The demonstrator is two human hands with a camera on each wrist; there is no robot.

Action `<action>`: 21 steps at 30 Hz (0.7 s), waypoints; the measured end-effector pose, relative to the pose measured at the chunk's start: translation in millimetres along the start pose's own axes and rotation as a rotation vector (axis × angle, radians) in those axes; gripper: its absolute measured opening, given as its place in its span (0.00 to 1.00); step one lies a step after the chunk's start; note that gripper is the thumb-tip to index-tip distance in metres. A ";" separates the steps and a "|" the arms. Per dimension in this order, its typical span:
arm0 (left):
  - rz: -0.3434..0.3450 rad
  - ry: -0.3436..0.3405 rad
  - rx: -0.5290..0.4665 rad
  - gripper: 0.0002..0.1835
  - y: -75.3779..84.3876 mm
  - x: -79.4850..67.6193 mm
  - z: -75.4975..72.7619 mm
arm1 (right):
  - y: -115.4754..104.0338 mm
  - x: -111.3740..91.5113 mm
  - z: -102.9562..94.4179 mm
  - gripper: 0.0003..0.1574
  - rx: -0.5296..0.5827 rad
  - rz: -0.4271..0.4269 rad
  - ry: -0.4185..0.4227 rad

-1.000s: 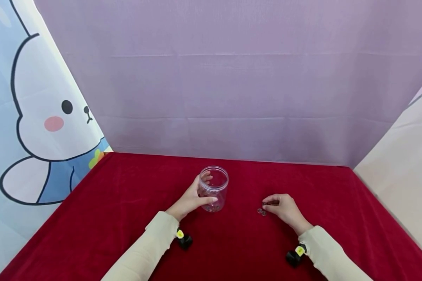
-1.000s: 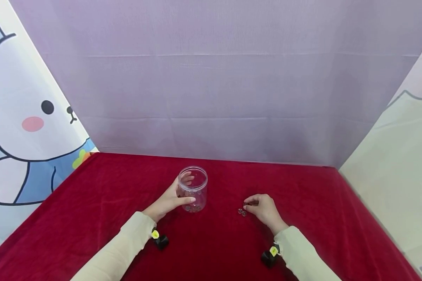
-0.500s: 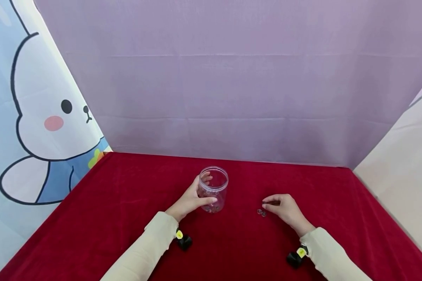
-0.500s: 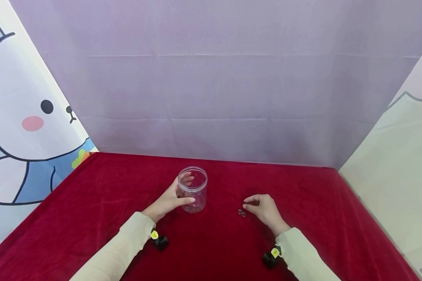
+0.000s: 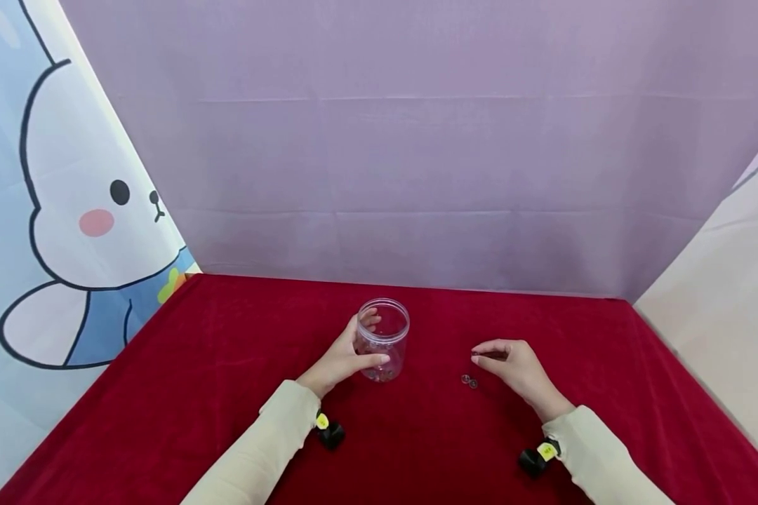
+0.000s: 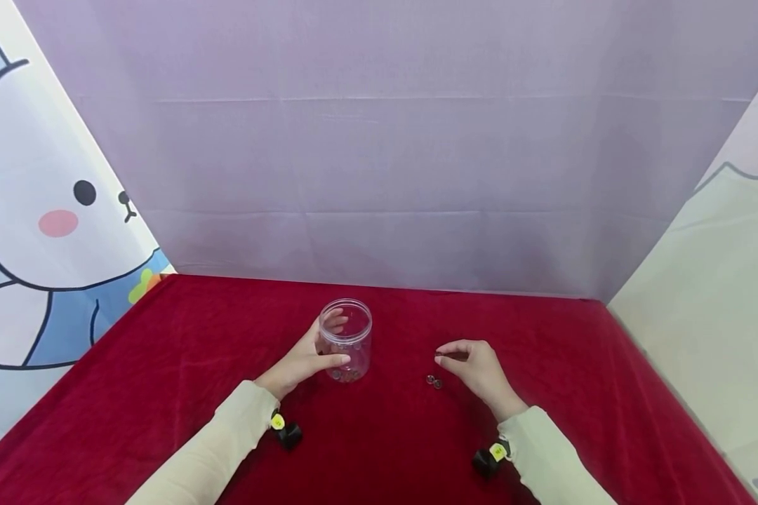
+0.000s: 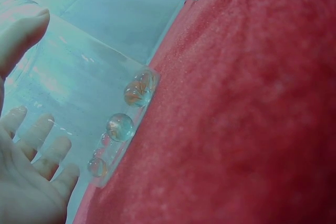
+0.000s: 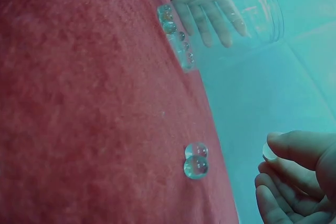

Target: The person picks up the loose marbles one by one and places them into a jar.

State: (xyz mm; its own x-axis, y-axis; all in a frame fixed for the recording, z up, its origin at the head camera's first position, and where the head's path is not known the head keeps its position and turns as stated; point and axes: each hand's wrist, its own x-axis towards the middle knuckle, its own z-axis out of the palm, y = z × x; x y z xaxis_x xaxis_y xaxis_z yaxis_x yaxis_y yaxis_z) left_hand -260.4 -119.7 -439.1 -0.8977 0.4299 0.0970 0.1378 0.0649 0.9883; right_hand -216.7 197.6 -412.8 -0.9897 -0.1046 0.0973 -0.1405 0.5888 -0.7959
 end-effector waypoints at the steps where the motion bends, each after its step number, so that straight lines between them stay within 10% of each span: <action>1: 0.005 -0.002 -0.002 0.46 0.0 0.4 0.0 | -1.0 0.3 -0.4 0.15 0.005 -0.004 -0.002; 10: -0.026 -0.044 -0.031 0.46 28.6 -10.9 1.6 | -9.9 1.7 1.6 0.15 0.023 -0.024 -0.023; 21: -0.027 -0.055 -0.028 0.46 28.0 -12.9 0.7 | -24.0 -0.1 10.2 0.16 0.091 -0.040 -0.040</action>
State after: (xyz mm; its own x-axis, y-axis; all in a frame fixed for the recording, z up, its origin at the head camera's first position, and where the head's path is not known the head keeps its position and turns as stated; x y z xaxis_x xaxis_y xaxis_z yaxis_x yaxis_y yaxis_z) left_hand -244.7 -122.8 -412.8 -0.8764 0.4772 0.0646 0.1015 0.0520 0.9935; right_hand -213.0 175.3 -399.9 -0.9813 -0.1594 0.1077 -0.1751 0.5082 -0.8433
